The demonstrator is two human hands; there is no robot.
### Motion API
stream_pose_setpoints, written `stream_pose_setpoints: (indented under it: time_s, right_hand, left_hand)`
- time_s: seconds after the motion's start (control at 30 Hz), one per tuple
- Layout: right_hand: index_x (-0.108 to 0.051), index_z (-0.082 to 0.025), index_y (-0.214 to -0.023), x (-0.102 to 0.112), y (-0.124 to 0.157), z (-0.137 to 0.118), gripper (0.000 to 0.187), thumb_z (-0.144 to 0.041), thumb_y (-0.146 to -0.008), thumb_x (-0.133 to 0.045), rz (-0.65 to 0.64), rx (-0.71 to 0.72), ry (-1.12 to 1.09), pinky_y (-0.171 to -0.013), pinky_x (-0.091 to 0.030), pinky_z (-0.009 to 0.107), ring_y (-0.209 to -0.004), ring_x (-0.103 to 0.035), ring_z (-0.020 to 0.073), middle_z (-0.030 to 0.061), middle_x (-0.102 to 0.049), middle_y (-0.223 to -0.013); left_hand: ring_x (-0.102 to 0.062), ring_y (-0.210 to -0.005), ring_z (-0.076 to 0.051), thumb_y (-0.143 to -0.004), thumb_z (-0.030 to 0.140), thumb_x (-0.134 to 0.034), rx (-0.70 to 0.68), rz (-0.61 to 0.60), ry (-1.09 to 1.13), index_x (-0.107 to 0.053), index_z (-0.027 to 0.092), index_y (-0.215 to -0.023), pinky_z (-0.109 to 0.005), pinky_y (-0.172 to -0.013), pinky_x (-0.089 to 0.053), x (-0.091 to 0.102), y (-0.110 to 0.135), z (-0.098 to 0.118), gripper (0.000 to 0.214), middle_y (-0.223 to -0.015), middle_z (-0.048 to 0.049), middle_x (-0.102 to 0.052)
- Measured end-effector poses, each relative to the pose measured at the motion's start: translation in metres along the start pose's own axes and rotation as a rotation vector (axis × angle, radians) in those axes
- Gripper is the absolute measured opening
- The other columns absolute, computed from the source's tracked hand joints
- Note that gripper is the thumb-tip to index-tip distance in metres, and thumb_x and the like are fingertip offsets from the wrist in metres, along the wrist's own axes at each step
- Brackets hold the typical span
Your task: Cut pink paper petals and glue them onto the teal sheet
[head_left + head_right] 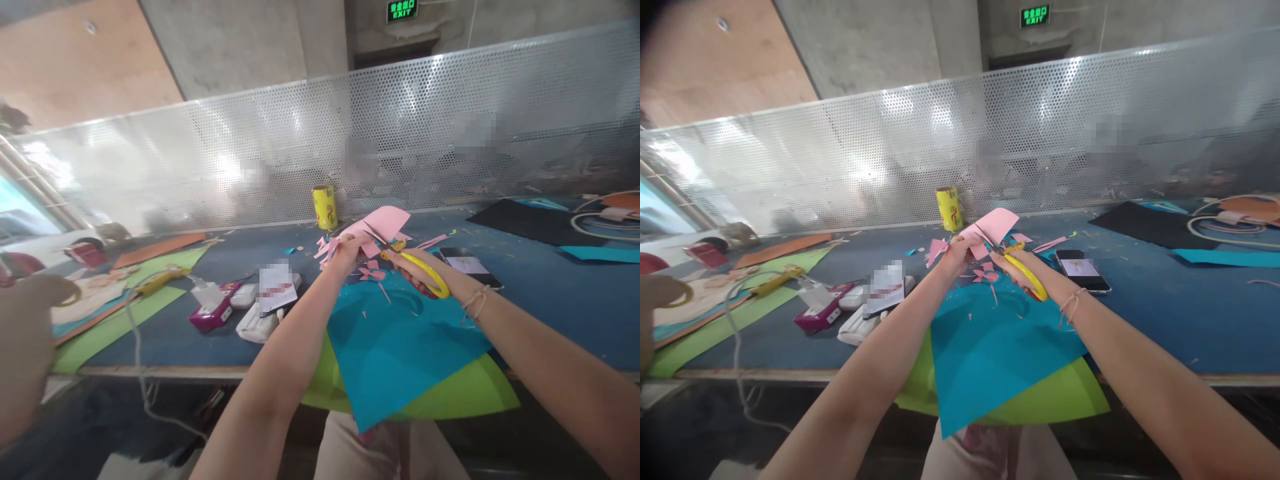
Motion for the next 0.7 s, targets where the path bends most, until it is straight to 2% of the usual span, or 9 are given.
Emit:
stream_pose_setpoints:
  time_s: [0.1, 0.3, 0.47, 0.7]
  right_hand:
    - [-0.045, -0.019, -0.068, 0.000, 0.000, -0.005, 0.043, -0.060, -0.080, -0.039, -0.013, 0.069, 0.033, -0.029, -0.029, 0.021, -0.027, -0.034, 0.0074, -0.0049, -0.039, -0.039]
    - [-0.042, -0.019, -0.064, 0.001, -0.003, -0.008, 0.046, -0.062, -0.080, -0.037, -0.005, 0.161, 0.158, -0.028, -0.030, 0.022, -0.027, -0.036, 0.0091, -0.0042, -0.039, -0.039]
    - [-0.043, -0.019, -0.062, 0.005, -0.004, -0.014, 0.044, -0.057, -0.082, -0.037, 0.050, 0.247, 0.248, -0.029, -0.029, 0.021, -0.027, -0.037, 0.0080, -0.0038, -0.040, -0.041]
    - [-0.044, -0.019, -0.064, 0.005, -0.005, -0.010, 0.049, -0.064, -0.078, -0.037, 0.037, 0.212, 0.254, -0.028, -0.030, 0.022, -0.027, -0.037, 0.0091, -0.0034, -0.040, -0.041]
  left_hand:
    - [-0.053, -0.049, -0.012, -0.052, 0.018, -0.066, -0.011, -0.074, -0.023, -0.055, 0.012, -0.059, -0.025, -0.049, -0.043, -0.006, -0.002, 0.000, 0.015, -0.053, -0.0024, -0.057]
    - [-0.056, -0.057, -0.014, -0.053, 0.022, -0.066, -0.035, -0.053, -0.035, -0.059, 0.014, -0.072, -0.026, -0.054, -0.045, -0.007, 0.003, 0.004, 0.022, -0.061, -0.0030, -0.060]
    - [-0.052, -0.053, -0.013, -0.061, 0.033, -0.062, -0.059, -0.002, -0.010, -0.057, 0.015, -0.068, -0.025, -0.051, -0.042, -0.004, 0.009, 0.011, 0.020, -0.055, -0.0019, -0.056]
    - [-0.055, -0.058, -0.012, -0.058, 0.023, -0.062, -0.121, -0.001, 0.061, -0.057, 0.013, -0.069, -0.025, -0.057, -0.045, -0.005, 0.008, 0.015, 0.016, -0.060, -0.0019, -0.059]
Point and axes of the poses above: each hand's wrist, its own y-axis away from the middle knuckle, its own x-axis out of the back of the hand, z = x × y, the point moved 9 cm from there along -y, towards the middle knuckle
